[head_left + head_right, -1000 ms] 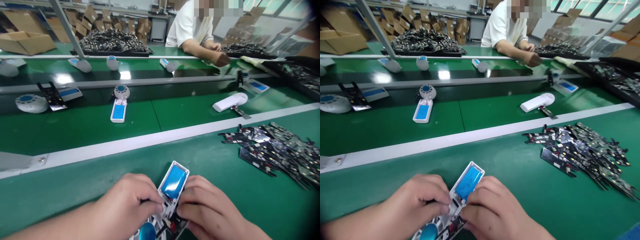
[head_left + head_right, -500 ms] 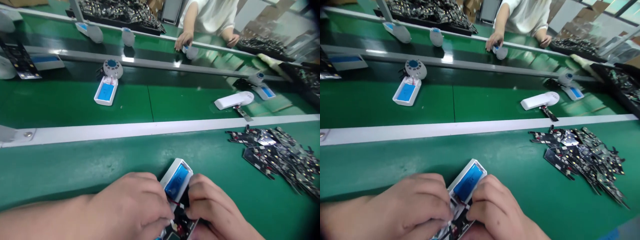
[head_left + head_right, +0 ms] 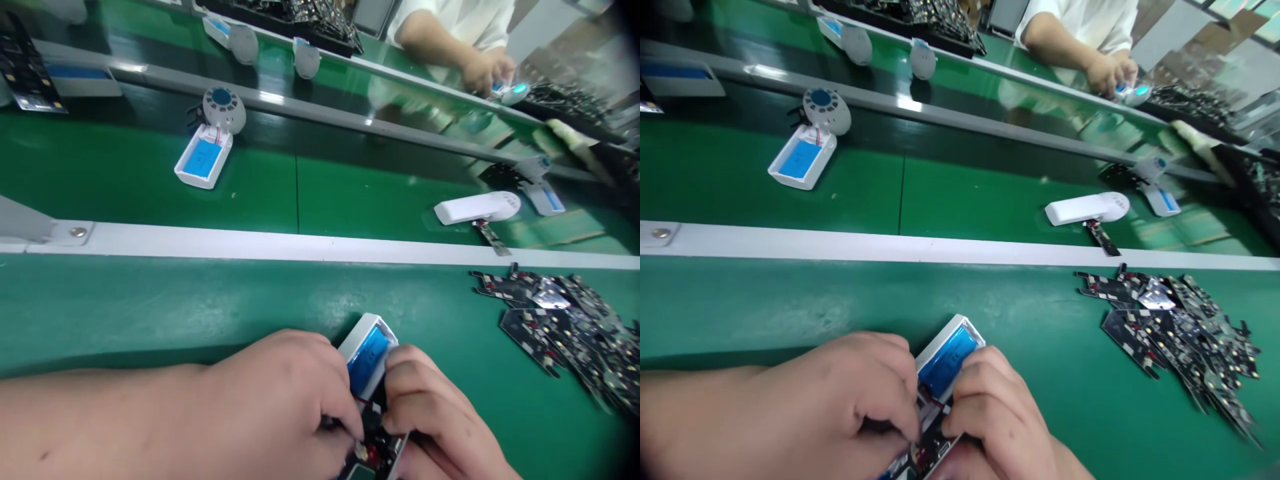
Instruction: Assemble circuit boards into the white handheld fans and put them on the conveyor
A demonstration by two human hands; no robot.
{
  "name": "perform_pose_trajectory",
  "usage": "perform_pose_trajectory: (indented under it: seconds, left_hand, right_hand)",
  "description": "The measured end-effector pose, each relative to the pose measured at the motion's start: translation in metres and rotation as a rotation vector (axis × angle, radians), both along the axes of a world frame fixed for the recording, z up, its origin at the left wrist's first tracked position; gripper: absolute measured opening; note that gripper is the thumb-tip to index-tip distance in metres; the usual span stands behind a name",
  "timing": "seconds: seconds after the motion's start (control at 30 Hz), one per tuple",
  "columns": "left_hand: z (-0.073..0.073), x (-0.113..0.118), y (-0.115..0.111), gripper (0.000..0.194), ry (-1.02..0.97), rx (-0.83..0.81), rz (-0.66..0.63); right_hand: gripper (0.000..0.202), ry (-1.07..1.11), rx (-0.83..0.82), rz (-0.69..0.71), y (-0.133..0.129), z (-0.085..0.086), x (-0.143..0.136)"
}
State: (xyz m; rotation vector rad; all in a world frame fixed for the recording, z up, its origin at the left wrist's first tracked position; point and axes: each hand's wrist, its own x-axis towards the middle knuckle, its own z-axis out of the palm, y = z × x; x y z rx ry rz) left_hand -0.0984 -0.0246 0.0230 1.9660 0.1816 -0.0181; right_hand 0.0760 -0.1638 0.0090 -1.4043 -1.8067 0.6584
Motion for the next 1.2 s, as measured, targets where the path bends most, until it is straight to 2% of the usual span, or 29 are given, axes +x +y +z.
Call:
perform_pose_trajectory:
  seconds: [0.17, 0.33, 0.5, 0.67, 0.83, 1.0, 1.2]
  left_hand:
    - [-0.002, 0.0, 0.0, 0.019, 0.108, -0.158, 0.044]
    - [-0.002, -0.001, 0.0, 0.02, 0.224, -0.291, 0.074]
    - [-0.011, -0.002, -0.007, 0.022, 0.25, -0.387, 0.102]
    - [-0.016, -0.002, -0.009, 0.021, 0.24, -0.4, 0.155]
    - [-0.008, -0.001, -0.004, 0.021, 0.414, -0.389, 0.135]
    - [-0.007, 0.0, -0.003, 0.015, 0.381, -0.428, 0.156]
    - [-0.008, 0.0, -0.001, 0.009, 0.395, -0.49, 0.194]
  right_hand:
    - [0.018, -0.027, -0.059, 0.054, 0.0, 0.001, 0.0]
    - [0.018, -0.029, -0.088, 0.046, -0.002, 0.001, 0.0]
    - [0.021, -0.038, -0.084, 0.063, -0.003, -0.003, -0.001]
    - [0.024, -0.038, -0.059, 0.036, -0.002, -0.005, -0.001]
    - [0.025, -0.205, 0.039, 0.013, 0.002, -0.004, 0.0]
    - [0.026, -0.19, -0.024, -0.019, -0.002, -0.005, -0.002]
    - [0.03, -0.165, -0.026, 0.02, -0.004, -0.013, 0.0]
